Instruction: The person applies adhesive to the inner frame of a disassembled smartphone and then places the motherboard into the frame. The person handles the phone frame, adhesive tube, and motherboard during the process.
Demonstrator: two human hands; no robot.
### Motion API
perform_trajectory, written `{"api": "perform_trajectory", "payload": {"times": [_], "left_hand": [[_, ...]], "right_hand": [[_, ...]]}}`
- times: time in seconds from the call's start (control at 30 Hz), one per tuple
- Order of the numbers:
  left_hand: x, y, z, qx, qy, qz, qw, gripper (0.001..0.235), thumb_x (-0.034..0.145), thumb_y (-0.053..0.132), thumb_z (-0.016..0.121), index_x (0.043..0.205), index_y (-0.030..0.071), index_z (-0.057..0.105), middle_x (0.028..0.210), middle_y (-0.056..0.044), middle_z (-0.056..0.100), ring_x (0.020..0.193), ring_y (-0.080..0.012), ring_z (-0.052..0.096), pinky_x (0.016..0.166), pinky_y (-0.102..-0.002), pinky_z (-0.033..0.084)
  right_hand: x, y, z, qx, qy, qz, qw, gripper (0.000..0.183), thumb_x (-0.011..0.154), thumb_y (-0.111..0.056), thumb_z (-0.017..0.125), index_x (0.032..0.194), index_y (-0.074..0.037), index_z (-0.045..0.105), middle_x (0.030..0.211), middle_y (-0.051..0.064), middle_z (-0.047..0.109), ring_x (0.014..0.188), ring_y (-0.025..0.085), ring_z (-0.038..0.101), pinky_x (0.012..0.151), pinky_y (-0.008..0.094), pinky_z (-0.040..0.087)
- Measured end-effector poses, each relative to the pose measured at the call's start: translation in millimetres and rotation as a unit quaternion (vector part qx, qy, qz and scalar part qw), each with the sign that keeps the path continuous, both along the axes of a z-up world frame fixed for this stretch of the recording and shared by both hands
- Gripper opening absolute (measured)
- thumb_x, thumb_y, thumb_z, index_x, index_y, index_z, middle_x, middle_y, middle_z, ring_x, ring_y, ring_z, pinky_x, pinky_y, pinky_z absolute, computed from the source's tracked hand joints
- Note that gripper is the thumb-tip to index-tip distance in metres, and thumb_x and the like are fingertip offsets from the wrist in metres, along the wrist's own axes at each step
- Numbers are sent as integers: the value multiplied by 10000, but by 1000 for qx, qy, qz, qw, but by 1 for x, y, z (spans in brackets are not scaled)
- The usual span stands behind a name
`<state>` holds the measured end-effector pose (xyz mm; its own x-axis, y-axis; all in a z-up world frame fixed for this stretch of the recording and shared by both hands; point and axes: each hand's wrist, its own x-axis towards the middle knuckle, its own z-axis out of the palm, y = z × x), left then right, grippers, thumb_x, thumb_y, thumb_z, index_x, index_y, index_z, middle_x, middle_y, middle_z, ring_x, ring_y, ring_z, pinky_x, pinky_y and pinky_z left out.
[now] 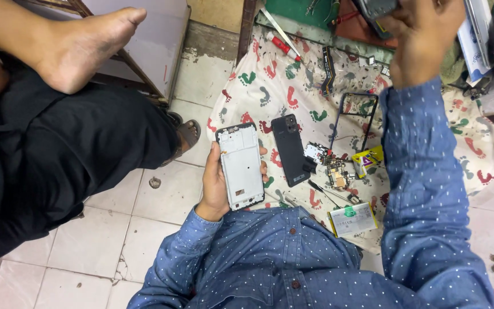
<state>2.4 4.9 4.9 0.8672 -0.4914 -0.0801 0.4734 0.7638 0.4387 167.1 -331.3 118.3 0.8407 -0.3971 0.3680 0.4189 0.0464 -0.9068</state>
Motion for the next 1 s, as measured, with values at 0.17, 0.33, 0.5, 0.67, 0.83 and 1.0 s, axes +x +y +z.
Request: {"api": "perform_trajectory", "payload": {"times": [0.17, 0.33, 0.5, 0.67, 0.83, 1.0], "left_hand": [[2, -3, -11, -7, 3, 5, 1000, 755, 1071, 595, 270, 1449, -16, 499, 1250, -220, 643, 928, -300, 649, 849, -456, 583], [-2, -3, -39, 1, -15, 7, 1000, 785, 1085, 617, 300, 1435, -59, 488, 1282, -235, 649, 1008, -346, 666, 882, -483, 593], [-10, 0, -67, 77, -19, 26, 996, 708, 1036, 562, 358, 1481, 15, 412, 1364, -182, 609, 1182, -364, 634, 957, -517, 578], [-6, 0, -60, 75, -60, 94, 991, 684, 1123, 593, 310, 1515, 36, 380, 1438, -220, 570, 1308, -311, 599, 1114, -425, 483], [-3, 2, -33, 220, -96, 58, 969, 732, 1049, 604, 332, 1562, 82, 326, 1545, -129, 450, 1440, -186, 440, 1184, -363, 403], [-6, 3, -22, 218, -173, 133, 951, 685, 1103, 492, 524, 1494, -58, 403, 1319, -334, 607, 1167, -402, 636, 980, -560, 562]], "right_hand": [[-88, 14, -10, 97, 23, 176, 979, 121, 1079, 14, 569, 978, -28, 517, 827, 35, 534, 663, 119, 576, 638, 261, 530], [-123, 90, -13, 113, 121, 305, 938, 150, 921, 57, 642, 922, -43, 531, 878, -2, 549, 766, 74, 515, 750, 216, 440], [-135, 185, -17, 138, 236, 468, 840, 116, 913, 34, 634, 964, -42, 562, 877, 43, 691, 789, 130, 695, 720, 319, 633], [-137, 242, -19, 158, 214, 522, 810, 110, 973, 9, 651, 1046, -6, 570, 1001, 81, 704, 934, 142, 707, 853, 338, 638], [-134, 256, -20, 154, 205, 525, 812, 116, 996, 4, 663, 1071, 5, 575, 1028, 81, 686, 974, 140, 703, 876, 341, 645], [-139, 269, -9, 143, 131, 535, 822, 334, 995, -37, 715, 1270, -47, 524, 1163, 96, 662, 1064, 170, 700, 947, 359, 622]]}}
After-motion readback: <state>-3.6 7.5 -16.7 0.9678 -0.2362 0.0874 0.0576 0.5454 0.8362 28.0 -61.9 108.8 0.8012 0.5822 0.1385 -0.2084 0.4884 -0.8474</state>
